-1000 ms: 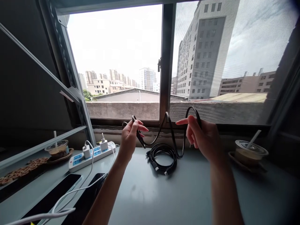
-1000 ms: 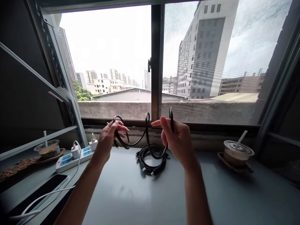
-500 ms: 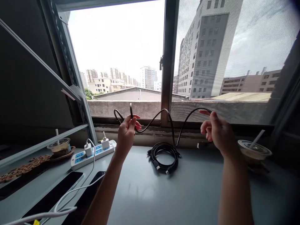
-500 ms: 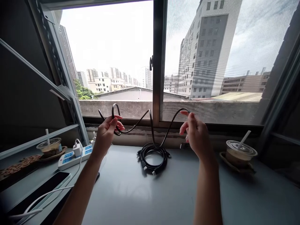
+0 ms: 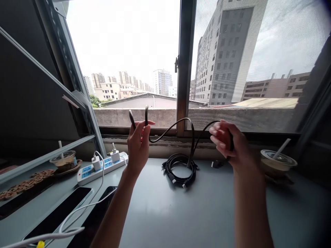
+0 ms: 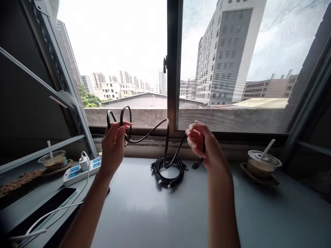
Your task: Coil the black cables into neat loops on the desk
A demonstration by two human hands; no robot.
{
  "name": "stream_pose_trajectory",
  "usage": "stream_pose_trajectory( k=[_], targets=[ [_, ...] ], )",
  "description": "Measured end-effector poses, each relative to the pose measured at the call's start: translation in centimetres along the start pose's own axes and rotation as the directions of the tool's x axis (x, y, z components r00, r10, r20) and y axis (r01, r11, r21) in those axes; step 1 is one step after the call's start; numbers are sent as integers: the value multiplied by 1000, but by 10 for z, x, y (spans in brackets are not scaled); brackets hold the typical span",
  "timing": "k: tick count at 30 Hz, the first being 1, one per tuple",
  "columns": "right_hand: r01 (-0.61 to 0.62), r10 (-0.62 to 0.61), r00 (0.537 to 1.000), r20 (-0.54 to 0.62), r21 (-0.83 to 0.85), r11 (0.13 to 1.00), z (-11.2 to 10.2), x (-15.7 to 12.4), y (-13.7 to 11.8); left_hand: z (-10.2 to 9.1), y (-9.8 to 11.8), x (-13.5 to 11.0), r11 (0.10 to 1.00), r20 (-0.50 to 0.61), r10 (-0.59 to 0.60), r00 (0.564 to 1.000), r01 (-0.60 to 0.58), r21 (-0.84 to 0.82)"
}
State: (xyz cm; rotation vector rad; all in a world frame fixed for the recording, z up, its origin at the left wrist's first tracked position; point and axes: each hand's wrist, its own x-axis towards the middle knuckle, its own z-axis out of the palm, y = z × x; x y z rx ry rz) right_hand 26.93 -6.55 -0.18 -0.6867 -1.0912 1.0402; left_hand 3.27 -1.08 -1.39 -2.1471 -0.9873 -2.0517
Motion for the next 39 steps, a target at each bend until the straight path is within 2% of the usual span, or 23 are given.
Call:
stream_pose_trajectory(
  k=[3, 5, 8, 11, 13, 16, 18, 20, 22, 23, 25, 28, 30, 33, 37, 39],
  targets=[
    [-11, -9, 998, -65, -302, 953, 8, 2, 12, 2, 6, -2, 996, 42, 91, 995, -91, -12],
    [-56, 54, 998, -14, -356, 933, 17, 3, 18, 6, 10, -4, 991, 53, 133, 990, -133, -13],
    [-49, 64, 997, 38, -325, 944, 31, 2, 21, 11, 13, -9, 984, 99, 174, 980, -171, -43],
    [10, -21, 999, -30, -331, 944, 38, 3, 23, 14, 14, -14, 979, 168, 203, 965, -198, -48],
    [41, -68, 995, -77, -313, 949, 36, 5, 23, 13, 14, -15, 972, 181, 229, 957, -235, 16],
    [92, -125, 979, -163, -195, 977, 25, 10, 23, 11, 16, -14, 962, 103, 246, 964, -256, 99],
    [87, -93, 972, -216, -37, 995, 17, 13, 21, 11, 18, -13, 980, 13, 195, 981, -195, 32],
    [20, 4, 987, -161, 144, 989, 13, 15, 19, 14, 20, -12, 989, -87, 111, 990, -119, -91],
    [-65, 68, 998, -4, 234, 970, 13, 15, 19, 17, 22, -13, 978, -174, 53, 983, -86, -189],
    [-92, 80, 995, 63, 212, 973, 15, 14, 20, 19, 24, -14, 971, -202, 40, 979, -86, -224],
    [-100, 94, 988, 121, 47, 994, 22, 13, 23, 22, 27, -17, 953, -213, 25, 977, -88, -291],
    [-112, 146, 976, 163, -200, 973, 36, 10, 29, 25, 31, -23, 921, -184, 54, 981, -121, -371],
    [-127, 188, 948, 256, -236, 963, 44, 9, 32, 26, 32, -27, 912, -168, 104, 980, -161, -377],
    [-124, 194, 911, 365, -205, 971, 52, 6, 31, 31, 32, -35, 924, -111, 196, 974, -221, -313],
    [-76, 153, 930, 333, -233, 969, 57, 1, 30, 37, 31, -44, 933, 29, 325, 945, -315, -173],
    [-19, 101, 949, 299, -267, 964, 59, -1, 32, 38, 31, -45, 917, 118, 389, 914, -371, -150]
  ],
)
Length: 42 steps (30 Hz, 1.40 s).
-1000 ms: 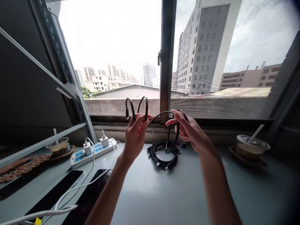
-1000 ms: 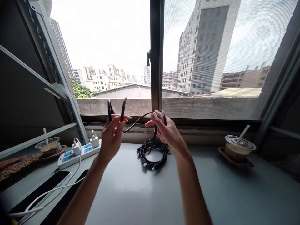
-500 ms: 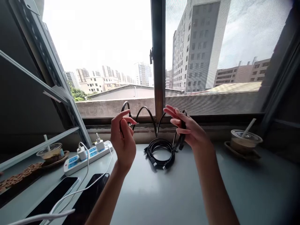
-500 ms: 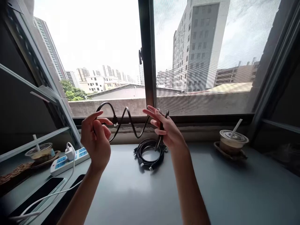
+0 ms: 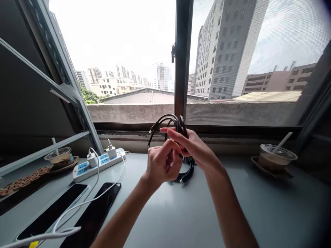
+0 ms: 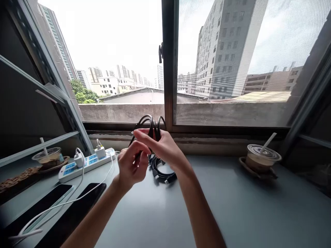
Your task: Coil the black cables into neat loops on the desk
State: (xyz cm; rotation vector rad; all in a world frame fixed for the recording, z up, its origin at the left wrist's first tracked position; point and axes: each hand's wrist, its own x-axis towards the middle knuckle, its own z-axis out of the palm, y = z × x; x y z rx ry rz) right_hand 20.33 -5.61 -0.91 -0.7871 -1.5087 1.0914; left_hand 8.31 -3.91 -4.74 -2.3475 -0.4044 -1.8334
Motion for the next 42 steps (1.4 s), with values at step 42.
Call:
stream_pose_trajectory(
  k=[42],
  targets=[
    [291, -415, 876, -247, -417, 861, -13, -9, -7, -21, -2, 27, 118, 315, -816, 484, 674, -730]
  ],
)
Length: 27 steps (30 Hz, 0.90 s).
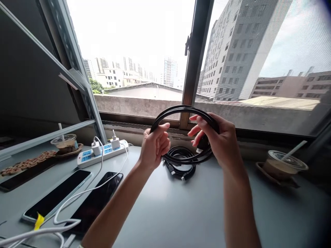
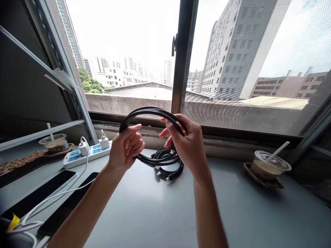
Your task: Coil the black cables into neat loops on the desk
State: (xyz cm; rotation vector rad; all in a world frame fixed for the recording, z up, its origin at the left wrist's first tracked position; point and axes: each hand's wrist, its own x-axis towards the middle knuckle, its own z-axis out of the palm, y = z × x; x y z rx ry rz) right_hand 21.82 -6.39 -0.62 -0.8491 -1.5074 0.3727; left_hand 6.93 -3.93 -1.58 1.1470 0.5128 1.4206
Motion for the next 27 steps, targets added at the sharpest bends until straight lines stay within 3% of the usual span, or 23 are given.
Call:
stream_pose_trajectory(
  k=[9, 12, 18, 27],
  targets=[
    [54, -45, 996, -71, 124, 991, -1, -1, -4, 5, -9, -1, 979, -44, -90, 995, 81, -185],
    [92, -86, 991, -103, 51, 994, 2, -1, 0, 5, -13, 1, 955, -78, -142, 987, 116, -271],
    [146, -155, 986, -67, -126, 981, 11, 1, 8, 9, -18, 0, 942, -240, -105, 965, 19, -336],
    [114, -154, 958, -241, -171, 979, 9, 5, 19, 11, -21, -3, 960, -86, -132, 988, 105, -260]
  ],
)
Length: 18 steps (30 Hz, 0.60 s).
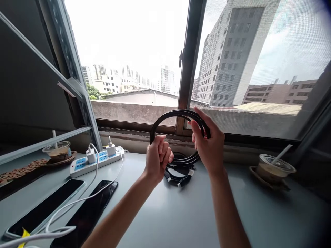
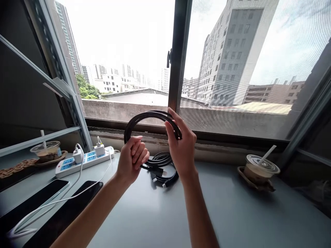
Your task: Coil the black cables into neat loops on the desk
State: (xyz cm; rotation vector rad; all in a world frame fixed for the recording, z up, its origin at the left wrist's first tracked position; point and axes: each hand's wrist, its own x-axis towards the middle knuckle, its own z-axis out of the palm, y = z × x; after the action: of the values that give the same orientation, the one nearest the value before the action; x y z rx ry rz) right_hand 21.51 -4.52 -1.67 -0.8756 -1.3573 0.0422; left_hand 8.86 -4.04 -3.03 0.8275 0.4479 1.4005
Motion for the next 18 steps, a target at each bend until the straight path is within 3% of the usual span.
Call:
stream_pose_trajectory(
  k=[5, 8, 11, 15, 18],
  targets=[
    [45, -45, 998, -34, -6, 999, -1, 1, 8, -9, 11, 9, 974, 70, 58, 996, -71, 213],
    [89, -91, 993, -76, -36, 995, -1, 2, 11, -16, 26, 15, 929, 262, -52, 964, -50, 366],
    [125, -126, 990, -66, -22, 992, 1, 2, 13, -20, 40, 18, 927, 367, -152, 918, 3, 375],
    [181, -180, 983, 23, -15, 983, 6, 2, 10, -20, 45, 17, 939, 272, -154, 950, 55, 338],
    [235, -233, 971, 55, -37, 971, 9, 1, 5, -20, 41, 17, 907, 149, -8, 989, -56, 418]
  ],
)
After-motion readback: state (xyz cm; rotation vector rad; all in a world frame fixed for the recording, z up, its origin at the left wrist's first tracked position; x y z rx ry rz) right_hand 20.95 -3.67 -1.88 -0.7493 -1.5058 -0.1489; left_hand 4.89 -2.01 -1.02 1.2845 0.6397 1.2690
